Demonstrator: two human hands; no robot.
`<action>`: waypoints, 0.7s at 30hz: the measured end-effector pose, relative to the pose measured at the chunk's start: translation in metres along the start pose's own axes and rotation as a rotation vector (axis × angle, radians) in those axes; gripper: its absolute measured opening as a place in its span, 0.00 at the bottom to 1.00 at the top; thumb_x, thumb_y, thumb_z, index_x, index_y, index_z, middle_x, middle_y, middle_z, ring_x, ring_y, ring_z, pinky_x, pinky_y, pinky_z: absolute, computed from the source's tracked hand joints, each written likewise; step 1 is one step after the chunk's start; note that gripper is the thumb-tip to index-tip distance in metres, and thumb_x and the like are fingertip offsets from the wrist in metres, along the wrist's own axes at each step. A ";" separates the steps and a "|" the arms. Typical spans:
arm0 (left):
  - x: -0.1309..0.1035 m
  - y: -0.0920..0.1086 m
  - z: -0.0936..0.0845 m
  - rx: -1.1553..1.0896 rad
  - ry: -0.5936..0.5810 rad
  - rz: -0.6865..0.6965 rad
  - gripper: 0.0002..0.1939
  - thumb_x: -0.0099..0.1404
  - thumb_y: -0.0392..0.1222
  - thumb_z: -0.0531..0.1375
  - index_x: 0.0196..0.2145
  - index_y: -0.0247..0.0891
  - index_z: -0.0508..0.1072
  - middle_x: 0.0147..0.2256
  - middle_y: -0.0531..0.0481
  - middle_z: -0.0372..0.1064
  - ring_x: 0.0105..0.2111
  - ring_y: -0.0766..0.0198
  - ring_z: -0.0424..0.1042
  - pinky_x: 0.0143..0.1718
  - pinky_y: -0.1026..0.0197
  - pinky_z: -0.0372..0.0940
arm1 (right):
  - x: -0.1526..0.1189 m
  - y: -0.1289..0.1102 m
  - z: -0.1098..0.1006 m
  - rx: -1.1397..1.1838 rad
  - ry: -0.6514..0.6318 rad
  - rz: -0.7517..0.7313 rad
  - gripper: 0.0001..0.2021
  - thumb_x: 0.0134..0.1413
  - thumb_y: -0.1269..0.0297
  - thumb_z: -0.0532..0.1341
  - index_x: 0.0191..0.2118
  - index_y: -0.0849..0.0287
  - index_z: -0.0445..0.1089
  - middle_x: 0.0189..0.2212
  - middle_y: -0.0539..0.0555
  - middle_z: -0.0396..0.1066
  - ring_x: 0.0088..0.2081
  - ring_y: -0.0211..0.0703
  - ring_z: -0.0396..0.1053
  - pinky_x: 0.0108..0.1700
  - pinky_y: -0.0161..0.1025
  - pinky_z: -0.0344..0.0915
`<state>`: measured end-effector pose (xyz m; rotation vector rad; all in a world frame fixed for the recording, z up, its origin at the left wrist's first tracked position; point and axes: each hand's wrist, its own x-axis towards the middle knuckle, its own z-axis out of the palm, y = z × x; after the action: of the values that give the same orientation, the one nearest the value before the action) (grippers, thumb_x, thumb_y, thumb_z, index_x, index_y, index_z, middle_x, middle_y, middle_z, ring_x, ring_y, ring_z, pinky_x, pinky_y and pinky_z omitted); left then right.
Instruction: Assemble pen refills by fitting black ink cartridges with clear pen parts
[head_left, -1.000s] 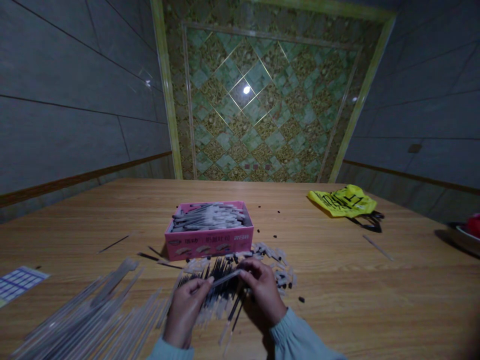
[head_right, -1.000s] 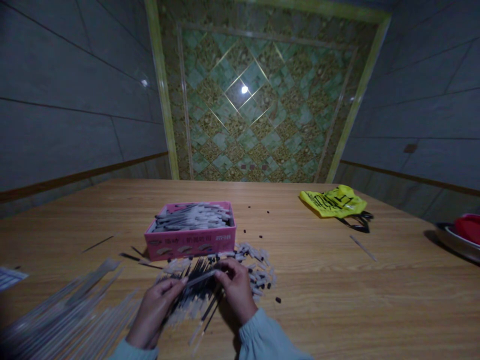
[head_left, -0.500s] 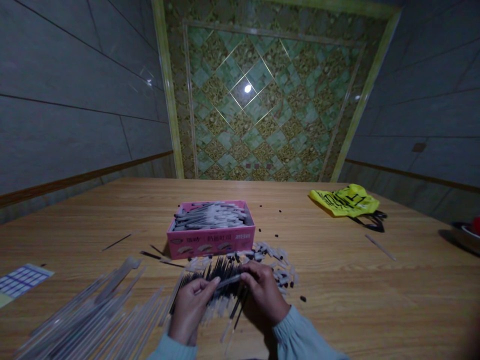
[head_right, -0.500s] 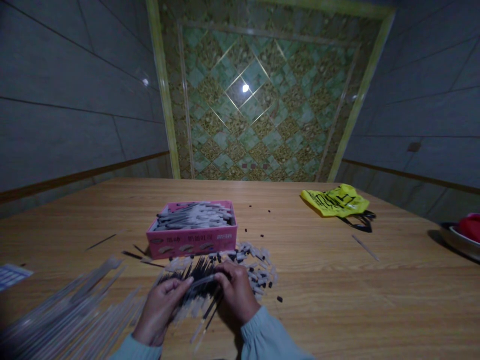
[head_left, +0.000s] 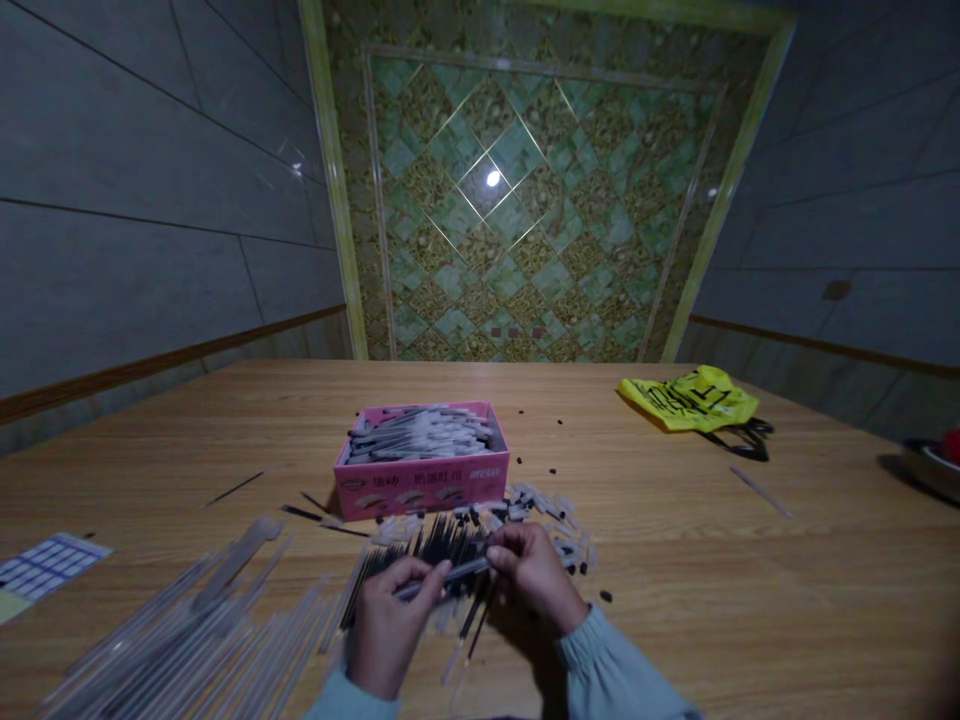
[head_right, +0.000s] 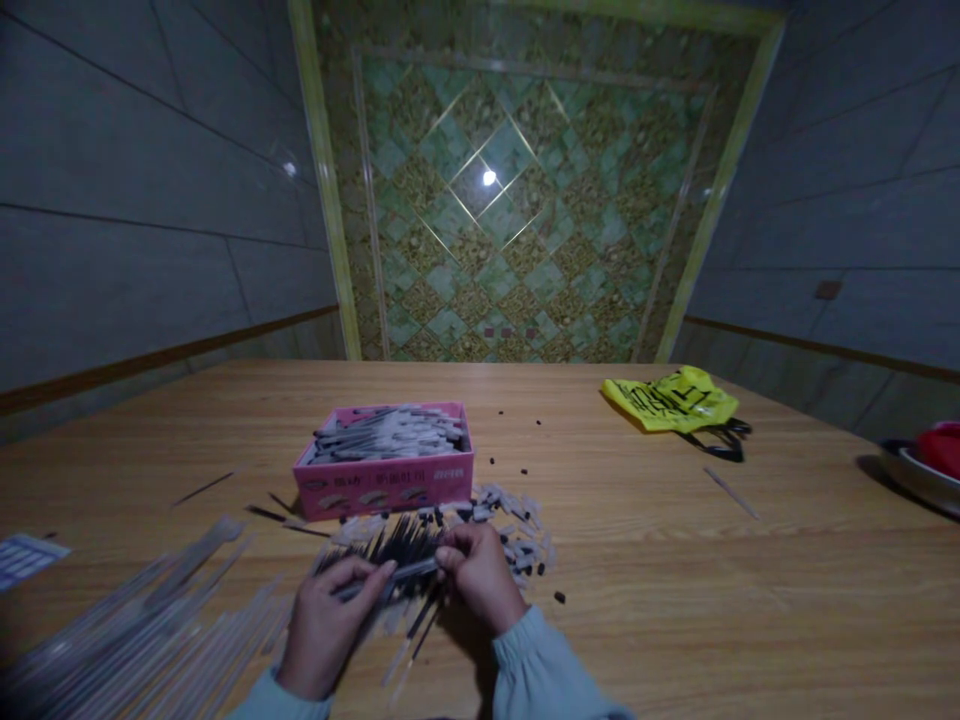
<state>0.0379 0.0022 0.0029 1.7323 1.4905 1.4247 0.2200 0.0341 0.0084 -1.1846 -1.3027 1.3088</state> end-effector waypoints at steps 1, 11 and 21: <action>0.000 0.000 0.000 0.022 -0.004 0.035 0.16 0.56 0.48 0.60 0.17 0.37 0.71 0.16 0.54 0.66 0.18 0.66 0.65 0.21 0.66 0.60 | 0.000 0.000 0.000 0.032 -0.015 0.051 0.08 0.35 0.61 0.61 0.18 0.60 0.63 0.12 0.46 0.62 0.11 0.33 0.55 0.14 0.32 0.54; 0.004 -0.009 -0.003 0.344 -0.113 0.401 0.10 0.61 0.44 0.57 0.34 0.41 0.77 0.31 0.47 0.77 0.31 0.60 0.75 0.33 0.62 0.67 | 0.006 0.003 0.000 0.107 0.103 0.016 0.13 0.37 0.55 0.63 0.22 0.61 0.64 0.13 0.44 0.62 0.12 0.30 0.55 0.15 0.31 0.58; 0.005 -0.001 -0.006 0.183 -0.297 -0.007 0.19 0.62 0.52 0.51 0.24 0.39 0.75 0.21 0.50 0.72 0.25 0.60 0.70 0.26 0.63 0.57 | 0.004 0.012 0.005 0.001 0.103 -0.195 0.06 0.47 0.64 0.59 0.26 0.60 0.69 0.15 0.45 0.61 0.14 0.32 0.59 0.17 0.30 0.58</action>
<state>0.0314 0.0055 0.0060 1.9454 1.4968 0.9982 0.2150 0.0366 -0.0040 -1.0806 -1.3068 1.0946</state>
